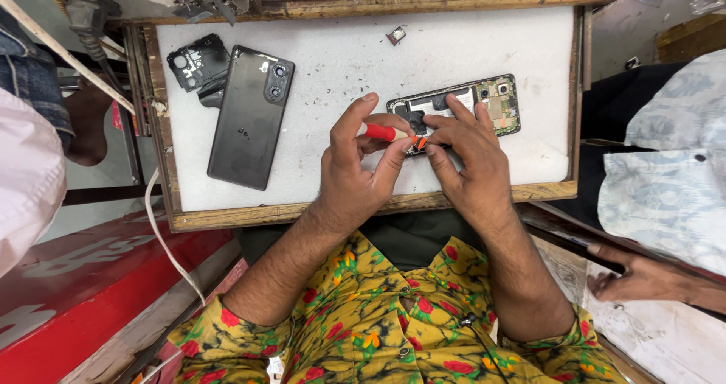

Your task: The person disassembles a smartphone, removes the back cover, and detaches internal components. They then apply adhesive to the internal frame and reposition a small black module before setting the device down.

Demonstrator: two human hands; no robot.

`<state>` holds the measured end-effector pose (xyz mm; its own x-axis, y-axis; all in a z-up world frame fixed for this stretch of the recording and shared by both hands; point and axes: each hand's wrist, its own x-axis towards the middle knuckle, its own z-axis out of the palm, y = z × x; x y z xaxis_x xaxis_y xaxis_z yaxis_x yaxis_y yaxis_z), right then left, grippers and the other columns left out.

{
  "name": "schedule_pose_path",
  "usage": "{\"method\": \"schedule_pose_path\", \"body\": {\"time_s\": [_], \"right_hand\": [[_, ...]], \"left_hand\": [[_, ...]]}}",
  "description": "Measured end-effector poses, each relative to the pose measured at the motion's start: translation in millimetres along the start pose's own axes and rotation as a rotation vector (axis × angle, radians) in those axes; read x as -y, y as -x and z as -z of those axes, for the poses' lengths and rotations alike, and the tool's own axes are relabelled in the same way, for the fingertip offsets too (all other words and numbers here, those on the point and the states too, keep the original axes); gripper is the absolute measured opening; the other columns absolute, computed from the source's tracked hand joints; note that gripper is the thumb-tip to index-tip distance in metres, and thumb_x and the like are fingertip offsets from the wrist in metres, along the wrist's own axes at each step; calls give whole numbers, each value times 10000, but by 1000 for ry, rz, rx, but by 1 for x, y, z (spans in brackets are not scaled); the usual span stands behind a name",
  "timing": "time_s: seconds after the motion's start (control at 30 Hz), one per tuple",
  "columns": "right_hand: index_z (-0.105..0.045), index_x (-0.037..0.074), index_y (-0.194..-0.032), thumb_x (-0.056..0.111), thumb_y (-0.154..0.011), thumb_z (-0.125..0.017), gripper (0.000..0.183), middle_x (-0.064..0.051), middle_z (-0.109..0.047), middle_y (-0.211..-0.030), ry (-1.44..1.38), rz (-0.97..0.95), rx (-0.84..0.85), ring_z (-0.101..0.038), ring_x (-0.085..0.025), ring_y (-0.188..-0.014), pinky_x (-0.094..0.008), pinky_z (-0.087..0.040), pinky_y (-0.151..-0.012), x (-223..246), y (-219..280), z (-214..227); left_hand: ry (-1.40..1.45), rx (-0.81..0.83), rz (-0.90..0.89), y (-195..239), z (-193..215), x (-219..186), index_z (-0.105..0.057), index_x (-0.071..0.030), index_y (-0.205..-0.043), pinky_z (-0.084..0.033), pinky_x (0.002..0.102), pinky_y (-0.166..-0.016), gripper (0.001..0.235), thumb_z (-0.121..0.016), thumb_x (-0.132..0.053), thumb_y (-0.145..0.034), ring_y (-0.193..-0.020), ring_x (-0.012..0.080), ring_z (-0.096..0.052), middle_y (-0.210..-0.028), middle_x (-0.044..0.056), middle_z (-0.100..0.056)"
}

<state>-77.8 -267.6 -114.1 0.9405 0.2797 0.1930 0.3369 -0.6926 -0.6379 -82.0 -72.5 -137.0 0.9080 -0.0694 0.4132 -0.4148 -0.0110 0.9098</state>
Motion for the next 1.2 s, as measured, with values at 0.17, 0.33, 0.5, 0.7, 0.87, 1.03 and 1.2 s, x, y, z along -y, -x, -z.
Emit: {"method": "schedule_pose_path", "body": {"time_s": [0.17,0.33,0.5,0.7,0.87,1.03,1.2], "right_hand": [[-668,106,-1078,135,-985,-728,114,-63,-726,-1306,-14,-10,-12,-535,-318,-1467,-559,-266,-1288,4,-2,1],[-629,73,-1153,162,-934,-767,274,-91,-686,-1341,-23,-4,-21,-533,-338,-1442,-559,-290,-1258,6,-2,2],[-649,85,-1184,147,-950,-747,261,-125,-652,-1410,13,0,-52,-541,-326,-1436,-548,-309,-1261,8,-1,1],[-687,103,-1138,146,-959,-734,191,-117,-656,-1406,50,17,-31,-542,-317,-1440,-550,-311,-1259,8,0,1],[-694,112,-1140,154,-964,-729,184,-105,-662,-1394,49,14,-29,-539,-304,-1438,-564,-304,-1260,6,-1,0],[-695,116,-1144,147,-965,-728,185,-104,-661,-1390,53,15,-15,-531,-303,-1439,-568,-301,-1257,5,-1,0],[-670,94,-1196,131,-945,-717,259,-121,-659,-1393,58,18,-9,-526,-308,-1433,-577,-298,-1251,3,0,-1]], "left_hand": [[-50,-34,-33,-3,-2,-5,-261,-99,-1542,-667,336,-908,680,-709,31,-1046,-1066,204,-748,-1145,160,-704],[-321,-28,-213,-10,11,-11,-261,-71,-1517,-658,308,-817,724,-764,31,-1005,-968,216,-770,-1084,138,-714],[-549,26,-388,-17,26,-7,-273,-17,-1500,-623,339,-737,758,-813,22,-970,-885,243,-751,-1023,142,-710],[-575,43,-393,-13,21,-2,-333,-25,-1503,-608,343,-688,739,-828,11,-955,-836,234,-737,-992,129,-703],[-583,52,-392,-14,21,1,-336,-36,-1507,-605,344,-680,737,-823,2,-955,-832,234,-734,-988,130,-699],[-587,95,-385,-19,21,-8,-317,-75,-1536,-620,367,-743,729,-790,2,-986,-899,253,-738,-1065,133,-702],[-593,286,-343,-37,27,-28,-485,-213,-1452,-597,433,-856,583,-748,-42,-960,-1025,297,-708,-1075,92,-680]]}}
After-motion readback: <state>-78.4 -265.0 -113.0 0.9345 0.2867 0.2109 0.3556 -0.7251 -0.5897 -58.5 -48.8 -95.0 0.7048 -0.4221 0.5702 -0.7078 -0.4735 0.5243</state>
